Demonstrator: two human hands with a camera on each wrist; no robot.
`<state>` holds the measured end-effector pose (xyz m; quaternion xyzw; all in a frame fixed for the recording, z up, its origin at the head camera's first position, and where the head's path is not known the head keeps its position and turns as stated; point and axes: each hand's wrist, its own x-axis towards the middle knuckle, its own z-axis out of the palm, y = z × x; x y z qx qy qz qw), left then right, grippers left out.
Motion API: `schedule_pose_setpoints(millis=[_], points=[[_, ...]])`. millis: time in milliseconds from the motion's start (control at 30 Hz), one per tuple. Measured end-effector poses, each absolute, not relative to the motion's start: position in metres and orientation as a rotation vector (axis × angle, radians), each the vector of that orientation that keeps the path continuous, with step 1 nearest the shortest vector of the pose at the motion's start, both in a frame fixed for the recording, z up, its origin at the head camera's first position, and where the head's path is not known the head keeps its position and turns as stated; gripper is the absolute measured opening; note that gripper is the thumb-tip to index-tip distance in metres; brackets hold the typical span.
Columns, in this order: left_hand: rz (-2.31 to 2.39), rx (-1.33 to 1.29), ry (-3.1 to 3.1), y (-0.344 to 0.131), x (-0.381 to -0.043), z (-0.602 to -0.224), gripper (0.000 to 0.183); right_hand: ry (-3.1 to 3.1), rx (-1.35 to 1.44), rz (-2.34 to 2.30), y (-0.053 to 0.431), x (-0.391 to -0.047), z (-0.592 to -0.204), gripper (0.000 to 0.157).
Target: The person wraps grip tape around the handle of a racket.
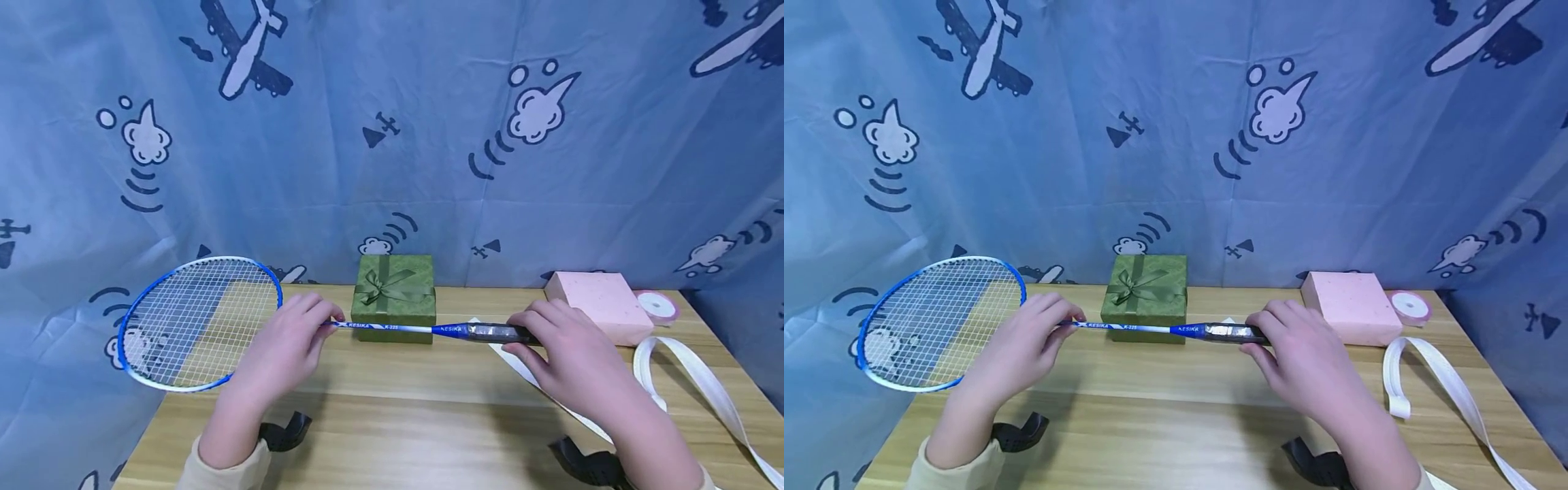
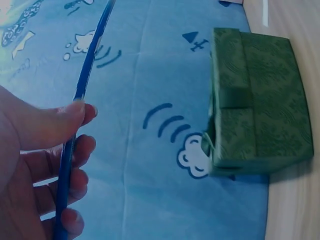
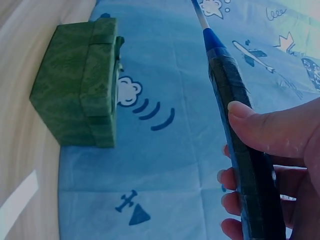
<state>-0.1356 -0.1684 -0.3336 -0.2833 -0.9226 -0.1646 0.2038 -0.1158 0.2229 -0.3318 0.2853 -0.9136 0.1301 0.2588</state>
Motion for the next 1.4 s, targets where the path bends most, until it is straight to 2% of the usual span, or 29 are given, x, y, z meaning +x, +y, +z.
schedule_pose_setpoints(millis=[67, 167, 200, 300, 400, 533, 900, 1200, 1400], points=[[-0.454, -0.803, -2.545, -0.165, -0.136, -0.329, 0.007, -2.454, 0.775, 0.366, 0.224, -0.114, -0.329, 0.032], [-0.443, -0.805, -2.503, -0.161, -0.134, -0.325, 0.007, -2.433, 0.771, 0.370, 0.225, -0.110, -0.325, 0.051], [-0.443, -0.806, -2.490, -0.160, -0.133, -0.324, 0.008, -2.428, 0.770, 0.369, 0.224, -0.109, -0.324, 0.051], [-0.441, -0.796, -2.466, -0.159, -0.130, -0.320, 0.009, -2.413, 0.773, 0.372, 0.223, -0.106, -0.319, 0.039], [-0.441, -0.787, -2.468, -0.158, -0.126, -0.316, 0.010, -2.382, 0.780, 0.377, 0.220, -0.104, -0.315, 0.042], [-0.459, -0.769, -2.477, -0.160, -0.121, -0.308, 0.011, -2.327, 0.787, 0.377, 0.217, -0.104, -0.311, 0.065], [-0.497, -0.778, -2.428, -0.156, -0.117, -0.310, 0.016, -2.274, 0.788, 0.395, 0.222, -0.100, -0.315, 0.062], [-0.431, -0.925, -2.348, -0.114, -0.121, -0.322, 0.015, -2.278, 0.819, 0.382, 0.216, -0.098, -0.315, 0.059], [-0.416, -0.890, -2.245, -0.105, -0.120, -0.328, 0.025, -2.301, 0.847, 0.394, 0.205, -0.098, -0.318, 0.058]])
